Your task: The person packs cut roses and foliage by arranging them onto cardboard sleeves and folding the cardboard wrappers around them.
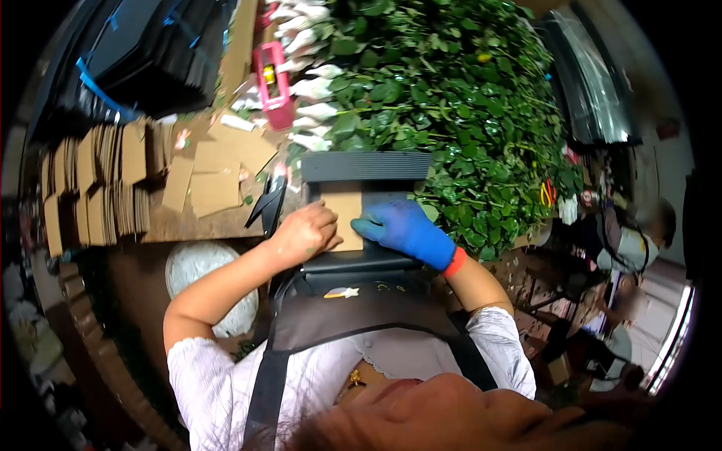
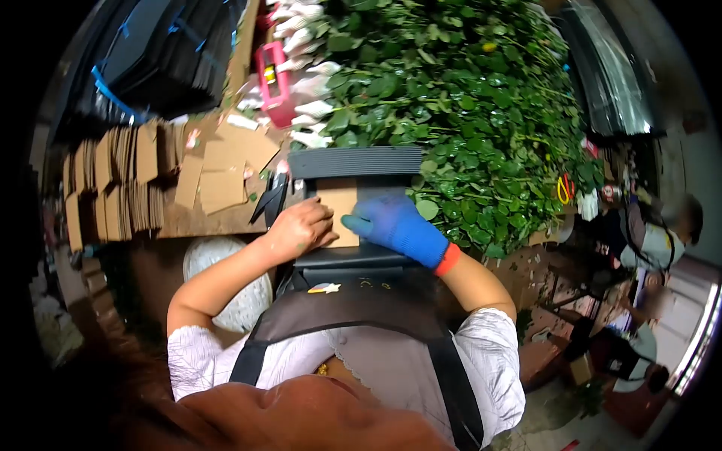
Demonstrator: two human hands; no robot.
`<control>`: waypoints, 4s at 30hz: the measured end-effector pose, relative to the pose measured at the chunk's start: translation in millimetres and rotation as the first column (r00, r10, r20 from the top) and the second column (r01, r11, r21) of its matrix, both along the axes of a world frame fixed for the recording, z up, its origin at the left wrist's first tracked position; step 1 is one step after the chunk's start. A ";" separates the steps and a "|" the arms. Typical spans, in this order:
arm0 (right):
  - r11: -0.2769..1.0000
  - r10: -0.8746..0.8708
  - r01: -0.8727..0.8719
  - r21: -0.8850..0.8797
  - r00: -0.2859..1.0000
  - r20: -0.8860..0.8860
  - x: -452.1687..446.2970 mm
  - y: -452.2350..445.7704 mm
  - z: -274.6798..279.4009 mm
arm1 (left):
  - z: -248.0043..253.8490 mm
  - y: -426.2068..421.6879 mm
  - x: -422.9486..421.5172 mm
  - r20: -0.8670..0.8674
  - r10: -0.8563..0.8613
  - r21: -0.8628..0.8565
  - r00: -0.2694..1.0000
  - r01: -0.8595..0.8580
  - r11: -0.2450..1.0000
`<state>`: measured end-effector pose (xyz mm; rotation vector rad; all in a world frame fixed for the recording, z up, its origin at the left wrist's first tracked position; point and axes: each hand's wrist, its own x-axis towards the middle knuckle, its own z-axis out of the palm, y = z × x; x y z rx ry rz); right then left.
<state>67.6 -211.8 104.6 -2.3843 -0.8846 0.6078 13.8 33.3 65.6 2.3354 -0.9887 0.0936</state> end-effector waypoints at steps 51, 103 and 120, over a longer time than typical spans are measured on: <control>0.863 -0.051 0.364 -0.350 0.752 0.657 141.5 -108.4 -49.9 | 29.6 0.2 -9.0 -0.340 -0.025 0.068 0.940 0.051 0.996; 0.881 -0.260 0.472 0.027 0.437 0.861 219.6 -102.7 26.7 | 14.5 1.9 -15.2 -0.431 0.045 -0.024 0.901 -0.061 0.998; 0.855 0.224 0.040 -0.517 0.871 0.437 115.1 -147.9 -74.2 | 18.8 0.9 -14.9 -0.426 0.035 -0.064 0.904 -0.069 0.996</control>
